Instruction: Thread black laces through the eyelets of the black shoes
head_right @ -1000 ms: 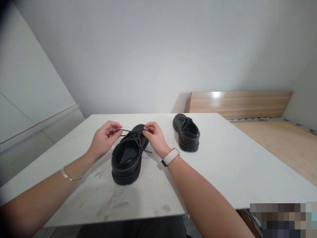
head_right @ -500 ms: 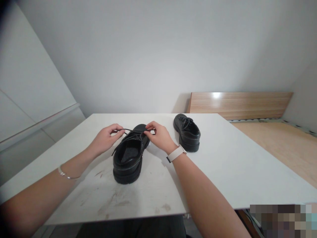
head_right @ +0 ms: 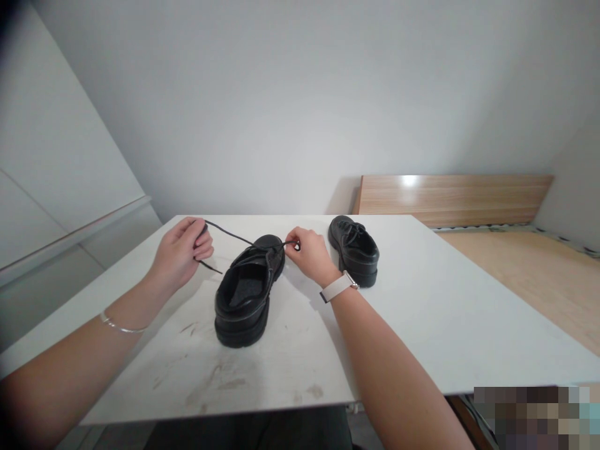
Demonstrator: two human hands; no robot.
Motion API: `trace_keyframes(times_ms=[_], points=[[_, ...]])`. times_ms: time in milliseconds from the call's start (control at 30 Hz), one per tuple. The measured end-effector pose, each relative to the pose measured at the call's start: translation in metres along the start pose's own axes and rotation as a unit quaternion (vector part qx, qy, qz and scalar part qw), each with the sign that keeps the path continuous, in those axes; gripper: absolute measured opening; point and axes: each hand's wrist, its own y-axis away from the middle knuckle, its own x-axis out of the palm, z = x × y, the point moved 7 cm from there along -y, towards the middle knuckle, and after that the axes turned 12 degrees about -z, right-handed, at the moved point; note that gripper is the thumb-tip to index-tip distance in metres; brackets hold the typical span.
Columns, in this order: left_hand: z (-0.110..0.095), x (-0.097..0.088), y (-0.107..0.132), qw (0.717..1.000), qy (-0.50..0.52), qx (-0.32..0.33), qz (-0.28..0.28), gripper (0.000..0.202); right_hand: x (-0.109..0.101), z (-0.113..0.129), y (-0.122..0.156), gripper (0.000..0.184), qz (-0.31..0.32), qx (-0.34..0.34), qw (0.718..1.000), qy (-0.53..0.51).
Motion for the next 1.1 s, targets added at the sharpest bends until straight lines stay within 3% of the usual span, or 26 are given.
trace_keyframes(times_ms=[100, 200, 333, 433, 500, 567, 667, 733, 833, 967, 1033, 1100], points=[[-0.007, 0.004, 0.002, 0.999, 0.017, 0.026, 0.033, 0.022, -0.011, -0.007, -0.003, 0.006, -0.107, 0.049, 0.992, -0.046], [-0.015, 0.012, 0.010, 0.994, 0.023, 0.065, 0.091, 0.018, -0.012, -0.010, -0.002, 0.008, -0.142, 0.144, 0.949, -0.240], [-0.020, 0.028, 0.029, 0.976, 0.035, 0.048, 0.211, 0.030, 0.001, 0.021, 0.002, 0.016, -0.004, 0.196, 0.849, -0.491], [-0.021, 0.036, 0.038, 0.957, 0.039, 0.020, 0.287, 0.061, 0.005, 0.042, 0.008, 0.020, 0.083, 0.200, 0.814, -0.540], [-0.018, 0.035, 0.036, 0.957, 0.021, 0.010, 0.288, 0.075, 0.004, 0.043, 0.008, 0.021, 0.080, 0.200, 0.817, -0.534], [-0.010, 0.030, 0.029, 0.968, -0.005, 0.009, 0.250, 0.076, 0.002, 0.036, 0.005, 0.022, 0.035, 0.195, 0.831, -0.520], [0.005, 0.017, 0.015, 0.987, -0.063, 0.037, 0.146, 0.057, -0.001, 0.026, 0.002, 0.023, -0.019, 0.193, 0.858, -0.475], [0.013, 0.011, 0.012, 0.983, -0.140, 0.072, 0.094, 0.039, -0.007, 0.021, 0.001, 0.026, -0.066, 0.185, 0.897, -0.396], [0.026, 0.013, 0.014, 0.959, -0.253, 0.082, 0.095, 0.032, -0.029, 0.022, 0.004, 0.032, -0.182, 0.131, 0.948, -0.225], [0.033, 0.019, 0.020, 0.943, -0.299, 0.071, 0.129, 0.042, -0.052, 0.028, 0.007, 0.033, -0.297, 0.067, 0.944, -0.124], [0.033, 0.018, 0.019, 0.940, -0.308, 0.079, 0.125, 0.043, -0.050, 0.026, 0.004, 0.025, -0.276, 0.065, 0.945, -0.164], [0.035, 0.016, 0.018, 0.939, -0.313, 0.077, 0.115, 0.044, -0.031, 0.029, -0.001, 0.020, -0.146, 0.068, 0.956, -0.247]])
